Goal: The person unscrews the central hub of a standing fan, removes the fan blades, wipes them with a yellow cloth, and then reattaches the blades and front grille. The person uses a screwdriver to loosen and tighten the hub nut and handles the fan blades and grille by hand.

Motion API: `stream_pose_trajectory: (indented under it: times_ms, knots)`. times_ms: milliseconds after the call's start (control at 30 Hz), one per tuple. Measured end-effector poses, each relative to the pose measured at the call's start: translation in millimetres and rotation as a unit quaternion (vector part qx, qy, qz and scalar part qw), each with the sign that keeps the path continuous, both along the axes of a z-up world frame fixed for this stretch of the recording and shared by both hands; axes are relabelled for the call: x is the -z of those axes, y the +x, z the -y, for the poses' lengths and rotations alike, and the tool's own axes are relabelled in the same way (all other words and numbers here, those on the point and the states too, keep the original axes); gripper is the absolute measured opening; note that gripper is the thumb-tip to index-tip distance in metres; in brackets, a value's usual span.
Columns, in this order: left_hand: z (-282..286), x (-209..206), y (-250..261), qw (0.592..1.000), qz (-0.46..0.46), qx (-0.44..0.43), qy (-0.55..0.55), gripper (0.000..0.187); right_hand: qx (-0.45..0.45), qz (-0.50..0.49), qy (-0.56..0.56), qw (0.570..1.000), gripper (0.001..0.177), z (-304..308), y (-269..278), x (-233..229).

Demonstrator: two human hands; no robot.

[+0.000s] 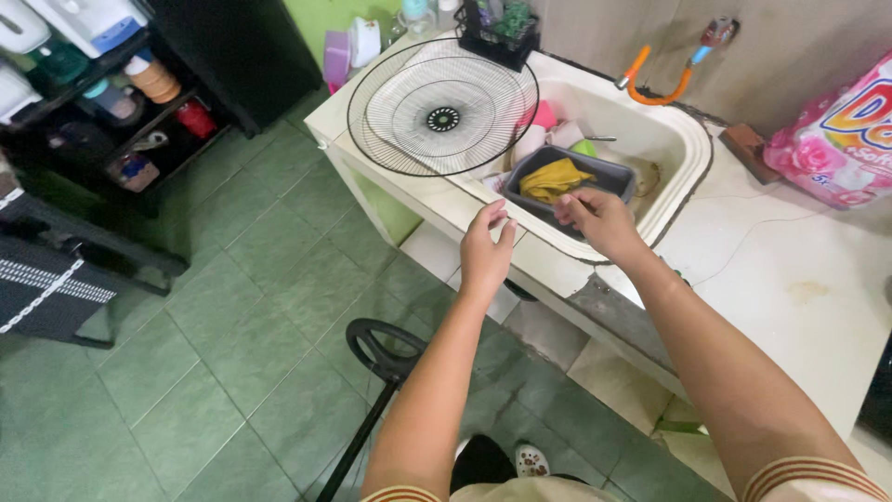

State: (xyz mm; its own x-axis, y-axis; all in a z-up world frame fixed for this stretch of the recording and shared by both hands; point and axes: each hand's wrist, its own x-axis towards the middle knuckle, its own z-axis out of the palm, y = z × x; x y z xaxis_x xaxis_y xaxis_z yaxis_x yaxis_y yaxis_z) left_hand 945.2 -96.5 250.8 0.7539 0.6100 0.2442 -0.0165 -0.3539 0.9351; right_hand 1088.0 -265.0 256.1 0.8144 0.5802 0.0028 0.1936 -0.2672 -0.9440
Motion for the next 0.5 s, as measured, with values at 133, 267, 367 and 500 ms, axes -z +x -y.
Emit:
stream_pose_trajectory:
  times_ms: [133, 267, 367, 500]
  knots:
    - [-4, 39, 39, 0.996, -0.041, 0.025, -0.071, 0.039, 0.034, -0.002, -0.035, 0.999, 0.030, 18, 33, 29]
    - [-16, 87, 89, 0.989, -0.049, 0.046, -0.135, 0.039, 0.064, -0.003, -0.071, 0.995, 0.028, 21, 64, 62]
    - [-31, 129, 125, 0.982, -0.058, 0.069, -0.166, 0.039, 0.077, -0.009, -0.148, 0.986, 0.027, 9, 92, 97]
    - [-53, 181, 169, 0.972, -0.059, 0.092, -0.206, 0.038, 0.060, 0.040, -0.163, 0.984, 0.025, -22, 133, 158]
